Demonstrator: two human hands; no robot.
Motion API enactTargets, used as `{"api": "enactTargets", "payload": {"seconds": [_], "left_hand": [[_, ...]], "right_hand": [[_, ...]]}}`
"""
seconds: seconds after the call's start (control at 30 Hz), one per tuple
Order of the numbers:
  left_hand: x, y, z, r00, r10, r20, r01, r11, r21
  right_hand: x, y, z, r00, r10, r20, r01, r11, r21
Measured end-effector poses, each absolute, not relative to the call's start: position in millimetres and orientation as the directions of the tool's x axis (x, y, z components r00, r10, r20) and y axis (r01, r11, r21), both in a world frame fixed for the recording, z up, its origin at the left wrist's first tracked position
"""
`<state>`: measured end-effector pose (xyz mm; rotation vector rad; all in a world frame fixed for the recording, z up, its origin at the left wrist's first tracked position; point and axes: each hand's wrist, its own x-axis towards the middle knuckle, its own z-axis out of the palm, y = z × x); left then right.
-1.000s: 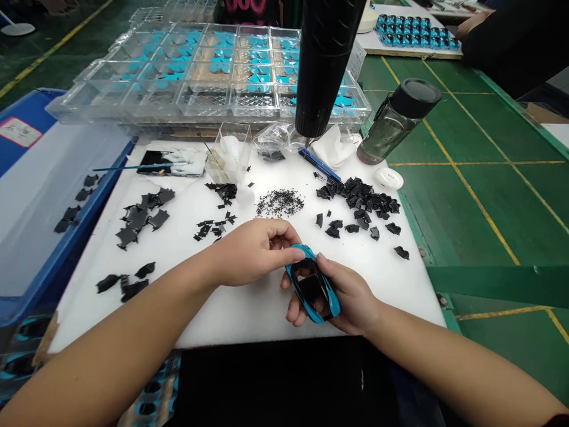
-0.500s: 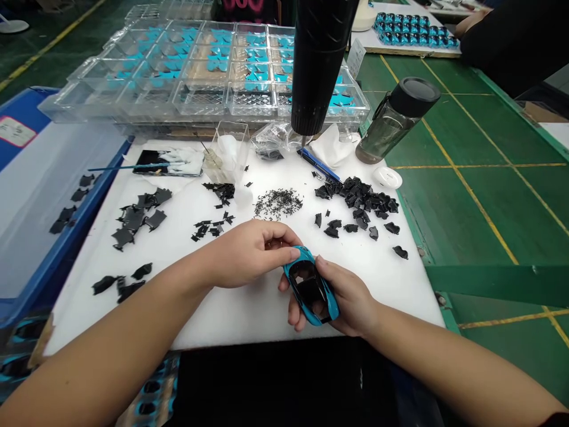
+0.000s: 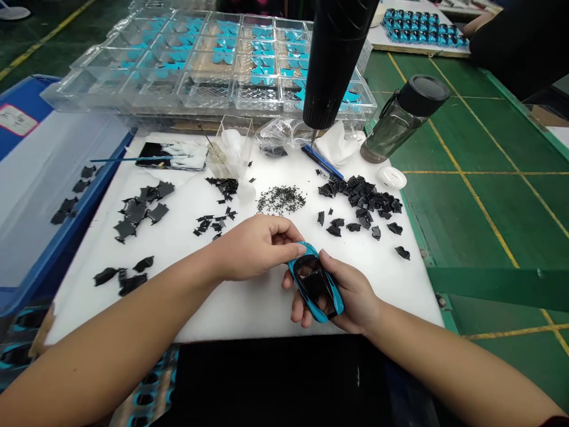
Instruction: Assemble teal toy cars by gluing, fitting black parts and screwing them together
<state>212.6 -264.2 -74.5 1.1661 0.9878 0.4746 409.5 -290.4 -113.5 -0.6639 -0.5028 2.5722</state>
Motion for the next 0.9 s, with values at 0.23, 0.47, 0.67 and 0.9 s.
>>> {"api": "enactTargets", "payload": {"seconds": [0.23,0.47,0.67,0.9], "left_hand": [[208,-263,-69,0.525,0.755,-0.392,0.213,0.329,0.92],[207,-261,-64,0.458,0.794,-0.399,0.333,0.262,0.906],[207,-261,-70,0.424,0.801,-0.423,0.33,0.299,0.895],[210,-263,-75,0.402,0.797,-0.451,0.348,0.323,0.88]], "right_hand": [[413,-287,-111,-0.827,0.421,-0.373,-0.293,-0.889,-0.352],[416,-284,-105,-0.844,0.345,-0.411,-0.249,-0.93,-0.27],[413,-286,-107,-0.82,0.378,-0.43,-0.257,-0.914,-0.315],[411,-288,-112,-0.817,0.403,-0.413,-0.265,-0.898,-0.353]]}}
